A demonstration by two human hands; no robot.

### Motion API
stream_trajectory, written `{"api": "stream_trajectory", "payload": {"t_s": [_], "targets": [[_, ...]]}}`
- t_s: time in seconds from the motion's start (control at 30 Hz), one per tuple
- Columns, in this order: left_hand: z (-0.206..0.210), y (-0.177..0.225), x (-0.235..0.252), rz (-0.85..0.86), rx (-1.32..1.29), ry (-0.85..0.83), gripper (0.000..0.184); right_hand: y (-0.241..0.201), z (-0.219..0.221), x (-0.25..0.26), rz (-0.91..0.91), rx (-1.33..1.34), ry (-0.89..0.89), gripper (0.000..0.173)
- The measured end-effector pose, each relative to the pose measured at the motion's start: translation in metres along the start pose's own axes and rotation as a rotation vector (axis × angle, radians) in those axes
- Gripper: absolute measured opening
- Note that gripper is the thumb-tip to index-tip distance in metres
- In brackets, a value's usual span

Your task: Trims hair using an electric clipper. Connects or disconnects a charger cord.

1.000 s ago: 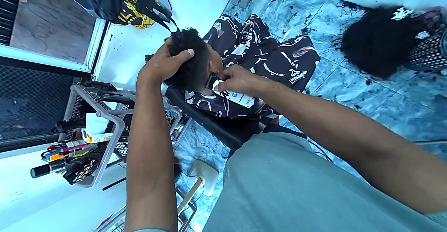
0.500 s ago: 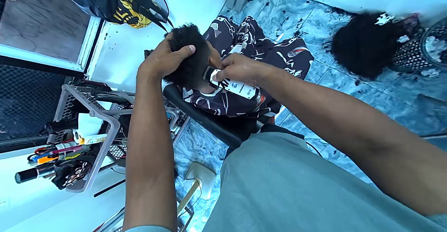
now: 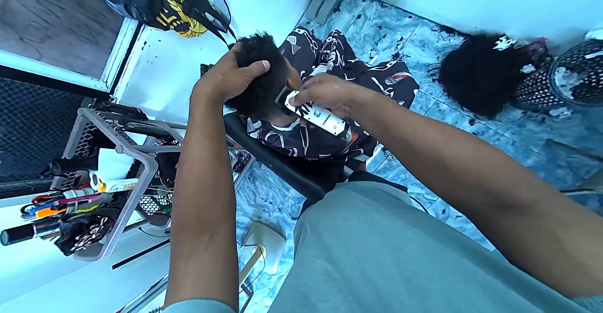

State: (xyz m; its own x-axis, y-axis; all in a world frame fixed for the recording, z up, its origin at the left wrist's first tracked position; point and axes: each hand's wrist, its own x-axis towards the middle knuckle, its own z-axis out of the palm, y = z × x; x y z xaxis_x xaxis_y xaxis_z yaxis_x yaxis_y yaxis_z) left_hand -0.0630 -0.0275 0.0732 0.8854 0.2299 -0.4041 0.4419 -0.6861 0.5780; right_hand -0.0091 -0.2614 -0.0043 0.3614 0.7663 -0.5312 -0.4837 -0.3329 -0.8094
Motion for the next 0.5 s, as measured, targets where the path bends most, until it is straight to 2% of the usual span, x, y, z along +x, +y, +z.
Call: {"api": "stream_trajectory", "payload": {"t_s": [0.07, 0.17, 0.3, 0.43, 0.5], "targets": [[-0.001, 0.000, -0.001, 0.004, -0.004, -0.004, 0.063, -0.001, 0.004, -0.001, -0.001, -0.002, 0.004, 0.028], [-0.001, -0.001, 0.000, 0.014, 0.001, -0.003, 0.064, 0.007, 0.003, 0.003, 0.040, -0.143, 0.037, 0.029], [-0.001, 0.000, -0.002, 0.006, 0.019, -0.002, 0.064, -0.004, 0.004, -0.001, -0.005, 0.072, -0.015, 0.029], [-0.002, 0.000, -0.003, 0.013, 0.019, -0.003, 0.065, 0.002, 0.008, -0.001, 0.067, -0.099, 0.022, 0.029], [-0.001, -0.001, -0.001, 0.016, 0.024, -0.006, 0.066, 0.000, 0.005, -0.002, 0.049, -0.015, 0.008, 0.030]]}}
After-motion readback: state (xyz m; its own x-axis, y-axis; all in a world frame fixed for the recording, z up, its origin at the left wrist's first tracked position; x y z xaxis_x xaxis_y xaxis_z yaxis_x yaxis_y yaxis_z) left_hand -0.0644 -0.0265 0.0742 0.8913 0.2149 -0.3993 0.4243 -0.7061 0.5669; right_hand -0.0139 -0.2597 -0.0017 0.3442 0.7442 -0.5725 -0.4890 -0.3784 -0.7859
